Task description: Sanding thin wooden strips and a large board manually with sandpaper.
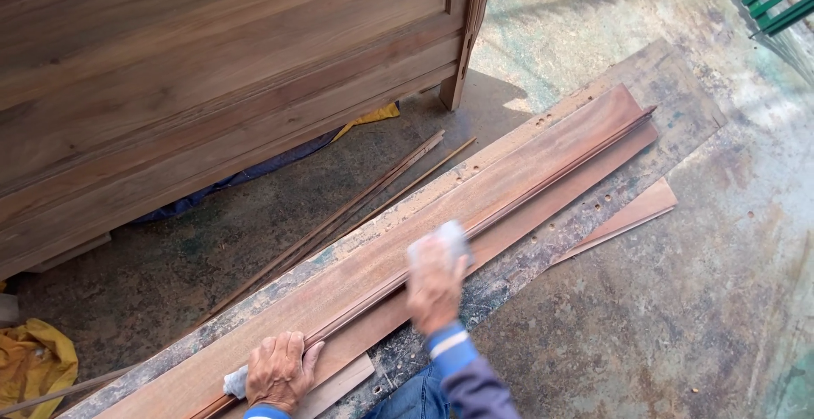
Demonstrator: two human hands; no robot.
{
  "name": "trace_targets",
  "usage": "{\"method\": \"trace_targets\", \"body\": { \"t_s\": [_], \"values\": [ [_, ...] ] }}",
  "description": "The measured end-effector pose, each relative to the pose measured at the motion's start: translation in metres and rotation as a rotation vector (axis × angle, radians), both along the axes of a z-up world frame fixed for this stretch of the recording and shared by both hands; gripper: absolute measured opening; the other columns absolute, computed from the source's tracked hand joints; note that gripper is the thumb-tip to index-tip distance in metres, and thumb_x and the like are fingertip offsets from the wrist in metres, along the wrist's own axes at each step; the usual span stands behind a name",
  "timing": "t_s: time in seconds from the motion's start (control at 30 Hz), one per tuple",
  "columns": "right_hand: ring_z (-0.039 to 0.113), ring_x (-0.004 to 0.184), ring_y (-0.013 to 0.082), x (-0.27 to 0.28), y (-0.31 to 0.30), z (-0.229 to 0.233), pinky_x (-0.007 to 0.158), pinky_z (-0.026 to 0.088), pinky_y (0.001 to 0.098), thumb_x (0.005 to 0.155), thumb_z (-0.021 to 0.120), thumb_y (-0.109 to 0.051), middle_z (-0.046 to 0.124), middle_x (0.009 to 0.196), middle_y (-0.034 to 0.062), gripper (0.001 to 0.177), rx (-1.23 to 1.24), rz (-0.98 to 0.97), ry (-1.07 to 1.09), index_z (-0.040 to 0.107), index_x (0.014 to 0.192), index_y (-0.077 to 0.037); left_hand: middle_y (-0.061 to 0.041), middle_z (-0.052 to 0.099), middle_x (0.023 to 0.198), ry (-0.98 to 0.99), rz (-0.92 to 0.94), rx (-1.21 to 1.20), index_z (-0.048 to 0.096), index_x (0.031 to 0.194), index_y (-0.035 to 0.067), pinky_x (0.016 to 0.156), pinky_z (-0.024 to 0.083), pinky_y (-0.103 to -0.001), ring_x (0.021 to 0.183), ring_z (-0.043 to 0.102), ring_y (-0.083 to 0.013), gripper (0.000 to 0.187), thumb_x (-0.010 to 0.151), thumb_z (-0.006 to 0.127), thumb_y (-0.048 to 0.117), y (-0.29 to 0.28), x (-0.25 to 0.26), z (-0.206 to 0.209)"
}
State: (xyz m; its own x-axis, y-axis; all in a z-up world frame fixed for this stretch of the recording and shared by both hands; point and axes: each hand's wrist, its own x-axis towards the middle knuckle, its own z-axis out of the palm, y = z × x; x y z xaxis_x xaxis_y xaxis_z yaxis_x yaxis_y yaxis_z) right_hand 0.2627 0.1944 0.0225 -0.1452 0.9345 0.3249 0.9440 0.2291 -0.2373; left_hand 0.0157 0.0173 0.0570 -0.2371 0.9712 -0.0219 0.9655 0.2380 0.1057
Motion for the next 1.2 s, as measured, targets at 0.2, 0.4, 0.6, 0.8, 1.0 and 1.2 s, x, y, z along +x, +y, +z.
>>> {"method": "trace_targets", "body": {
  "t_s": [0.2,0.4,0.6,0.8,1.0,1.2],
  "values": [
    [0.037,0.15,0.0344,-0.01,-0.044,-0.01,0.115,0.029,0.0738,0.105,0.044,-0.027,0.039,0.163,0.0129,0.046,-0.091,0.474,0.099,0.051,0.148,-0.012,-0.004,0.063,0.088,0.01,-0.022,0.054,0.065,0.098,0.015,0.076,0.048,-0.04,0.088,0.061,-0.0244,0.038,0.085,0.068,0.05,-0.001,-0.001,0.001],
    [0.036,0.153,0.0295,0.075,0.085,-0.025,0.116,0.031,0.0715,0.108,0.046,-0.029,0.036,0.165,0.0122,0.047,-0.066,-0.038,-0.115,0.044,0.153,-0.019,-0.004,0.064,0.089,-0.021,-0.028,0.073,0.064,0.092,0.013,0.076,0.048,-0.04,0.087,0.061,-0.0255,0.039,0.082,0.07,0.05,-0.004,-0.001,-0.001],
    [0.027,0.157,0.0329,-0.005,-0.034,-0.007,0.123,0.016,0.0671,0.11,0.034,-0.039,0.028,0.169,0.0149,0.059,-0.062,0.111,0.128,0.034,0.16,-0.009,-0.004,0.063,0.086,-0.028,-0.022,0.1,0.065,0.097,0.015,0.077,0.049,-0.041,0.086,0.061,-0.0262,0.038,0.081,0.07,0.049,-0.003,-0.003,-0.002],
    [0.031,0.157,0.0299,0.051,0.024,-0.029,0.125,0.018,0.0658,0.11,0.034,-0.039,0.033,0.168,0.0116,0.054,-0.052,0.148,0.054,0.039,0.159,-0.015,-0.003,0.064,0.088,-0.022,-0.013,-0.041,0.065,0.099,0.016,0.079,0.05,-0.04,0.088,0.061,-0.0239,0.039,0.086,0.069,0.052,-0.002,-0.003,-0.007],
    [0.026,0.155,0.0306,0.082,0.083,-0.028,0.122,0.015,0.0649,0.109,0.036,-0.043,0.027,0.168,0.0135,0.059,-0.199,-0.261,0.047,0.036,0.16,-0.011,-0.003,0.065,0.091,-0.011,0.001,0.021,0.066,0.102,0.015,0.079,0.05,-0.04,0.091,0.062,-0.0238,0.041,0.084,0.069,0.052,-0.005,-0.003,-0.011],
    [0.027,0.156,0.03,0.052,-0.018,-0.038,0.123,0.013,0.0645,0.107,0.038,-0.042,0.029,0.168,0.0135,0.06,-0.18,-0.072,0.024,0.038,0.157,-0.008,-0.003,0.064,0.087,0.021,-0.015,-0.023,0.065,0.099,0.016,0.079,0.049,-0.04,0.089,0.062,-0.024,0.04,0.084,0.068,0.053,-0.001,-0.002,-0.002]
  ]
}}
